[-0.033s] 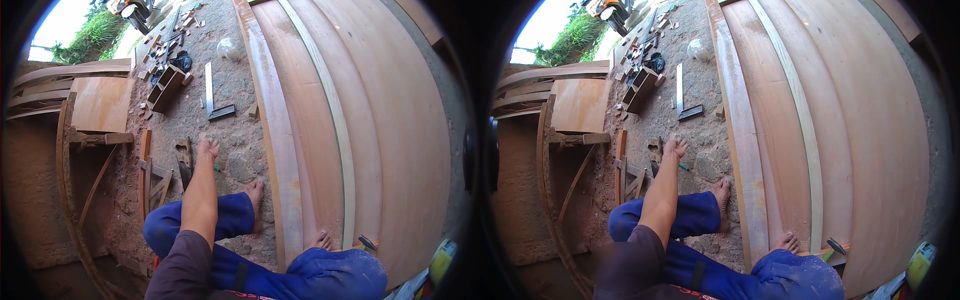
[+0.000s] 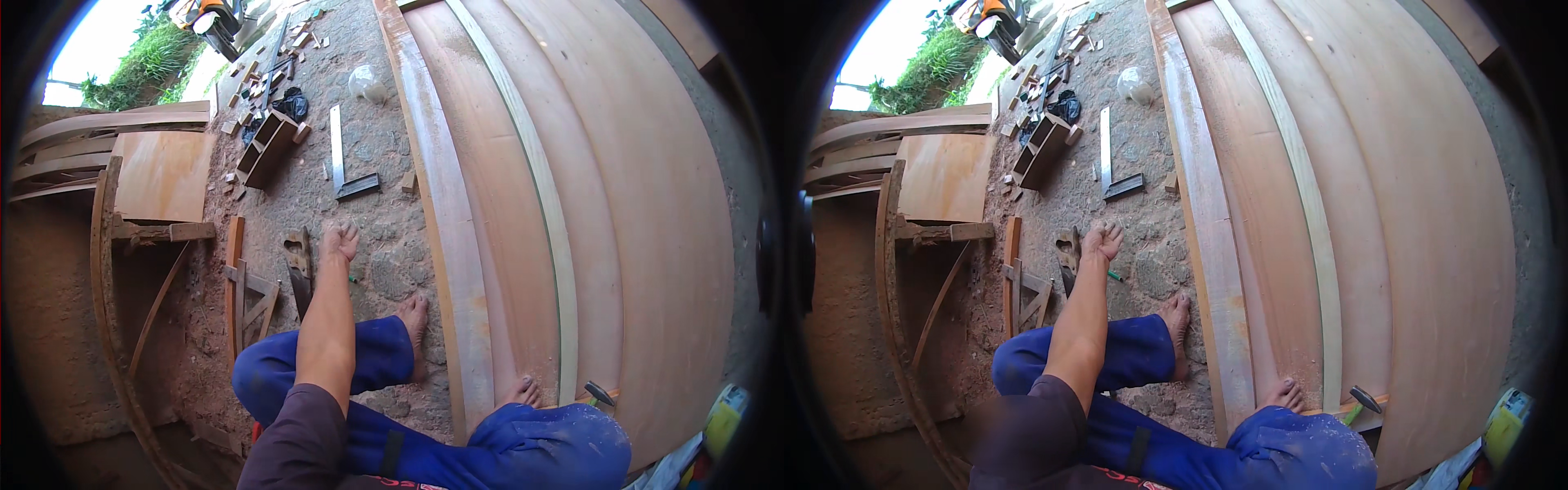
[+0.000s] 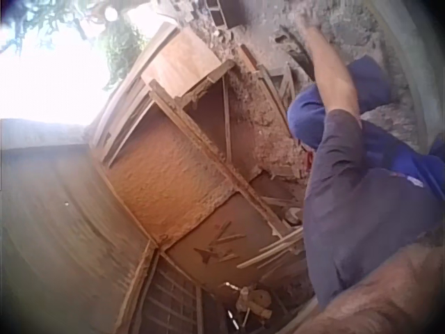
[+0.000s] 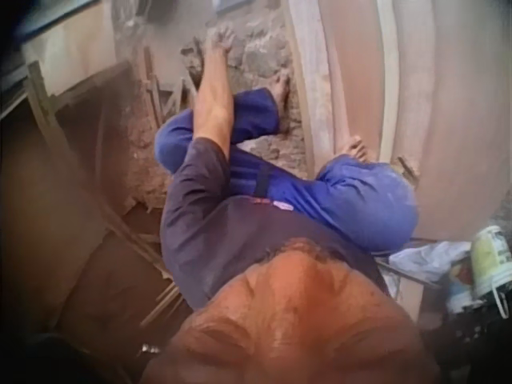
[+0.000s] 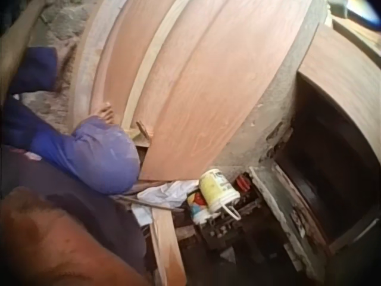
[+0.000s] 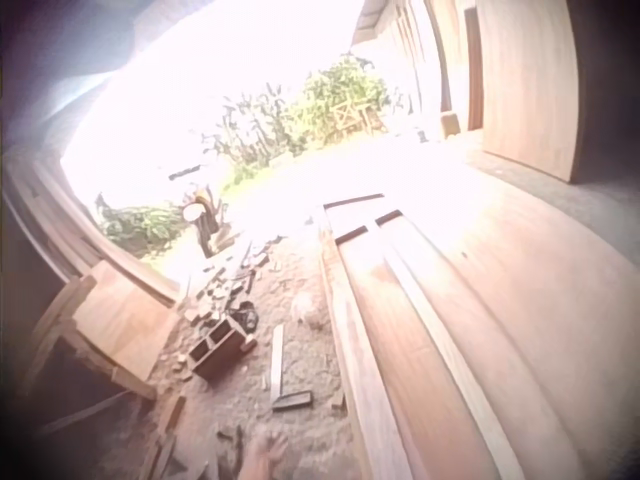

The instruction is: The person hammers nails into wooden strips attached to a large plywood sheet to assemble a frame. They work on the floor, positioning the strips and securing them with a hammer. The person also handles a smaller plywood piece and a bag of nails.

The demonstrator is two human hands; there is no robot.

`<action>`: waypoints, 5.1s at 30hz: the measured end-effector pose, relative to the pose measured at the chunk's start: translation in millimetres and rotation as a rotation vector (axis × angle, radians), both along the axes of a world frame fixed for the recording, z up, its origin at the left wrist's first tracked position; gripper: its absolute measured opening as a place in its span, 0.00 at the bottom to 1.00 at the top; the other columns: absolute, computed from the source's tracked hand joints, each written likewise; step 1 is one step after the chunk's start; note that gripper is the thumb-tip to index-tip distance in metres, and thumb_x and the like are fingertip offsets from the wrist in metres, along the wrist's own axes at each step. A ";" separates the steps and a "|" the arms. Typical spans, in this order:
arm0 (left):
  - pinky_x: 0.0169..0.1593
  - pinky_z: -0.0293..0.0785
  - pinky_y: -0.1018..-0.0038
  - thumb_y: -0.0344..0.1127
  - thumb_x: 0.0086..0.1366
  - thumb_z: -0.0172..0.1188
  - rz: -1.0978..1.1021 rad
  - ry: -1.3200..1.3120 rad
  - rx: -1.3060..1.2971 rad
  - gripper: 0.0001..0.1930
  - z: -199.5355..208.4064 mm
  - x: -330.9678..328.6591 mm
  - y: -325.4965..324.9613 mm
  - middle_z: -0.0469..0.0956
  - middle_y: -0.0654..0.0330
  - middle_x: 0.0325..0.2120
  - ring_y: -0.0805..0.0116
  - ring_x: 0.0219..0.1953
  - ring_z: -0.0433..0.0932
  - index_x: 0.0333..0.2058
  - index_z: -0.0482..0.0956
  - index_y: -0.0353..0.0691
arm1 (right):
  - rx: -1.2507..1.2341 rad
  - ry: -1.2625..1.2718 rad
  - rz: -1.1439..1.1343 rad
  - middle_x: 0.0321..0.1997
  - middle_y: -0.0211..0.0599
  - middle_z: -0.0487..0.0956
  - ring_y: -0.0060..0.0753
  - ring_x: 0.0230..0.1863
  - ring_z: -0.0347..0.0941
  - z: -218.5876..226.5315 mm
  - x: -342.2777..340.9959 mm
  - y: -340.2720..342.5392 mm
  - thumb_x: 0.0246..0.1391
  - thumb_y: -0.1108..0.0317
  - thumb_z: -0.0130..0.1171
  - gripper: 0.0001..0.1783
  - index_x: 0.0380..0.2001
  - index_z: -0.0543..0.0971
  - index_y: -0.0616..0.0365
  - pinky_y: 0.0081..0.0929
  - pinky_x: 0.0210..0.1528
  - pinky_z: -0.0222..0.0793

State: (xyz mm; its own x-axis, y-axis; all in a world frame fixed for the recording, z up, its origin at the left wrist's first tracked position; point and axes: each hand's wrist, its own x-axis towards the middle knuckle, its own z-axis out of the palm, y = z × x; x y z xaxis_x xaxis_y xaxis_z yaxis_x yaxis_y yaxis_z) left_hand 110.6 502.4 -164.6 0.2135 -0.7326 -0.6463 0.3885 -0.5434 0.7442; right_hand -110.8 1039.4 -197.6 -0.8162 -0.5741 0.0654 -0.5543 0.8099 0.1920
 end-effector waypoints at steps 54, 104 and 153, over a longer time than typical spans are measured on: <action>0.49 0.66 0.62 0.54 0.46 0.71 -2.372 -0.407 -1.916 0.29 44.3 -372.9 344.8 0.74 0.64 0.36 0.65 0.44 0.73 0.45 0.78 0.46 | -0.436 -1.008 -0.339 0.27 0.53 0.78 0.64 0.29 0.78 136.6 -77.4 159.0 0.69 0.54 0.47 0.17 0.45 0.72 0.57 0.51 0.27 0.73; 0.51 0.64 0.63 0.56 0.53 0.67 -2.509 -0.464 -1.829 0.28 63.6 -398.2 357.9 0.72 0.59 0.43 0.60 0.49 0.70 0.45 0.74 0.44 | -1.304 -1.279 -1.125 0.13 0.25 0.62 0.17 0.12 0.57 137.6 -84.7 142.4 0.71 0.44 0.39 0.25 0.33 0.71 0.56 0.21 0.14 0.56; 0.71 0.43 0.50 0.68 0.50 0.65 -2.220 -0.693 -1.453 0.41 63.8 -367.6 440.7 0.72 0.52 0.44 0.53 0.56 0.68 0.49 0.69 0.37 | -0.144 -0.839 -0.243 0.33 0.60 0.81 0.61 0.42 0.80 102.6 -261.5 34.4 0.43 0.71 0.57 0.12 0.31 0.84 0.64 0.48 0.49 0.76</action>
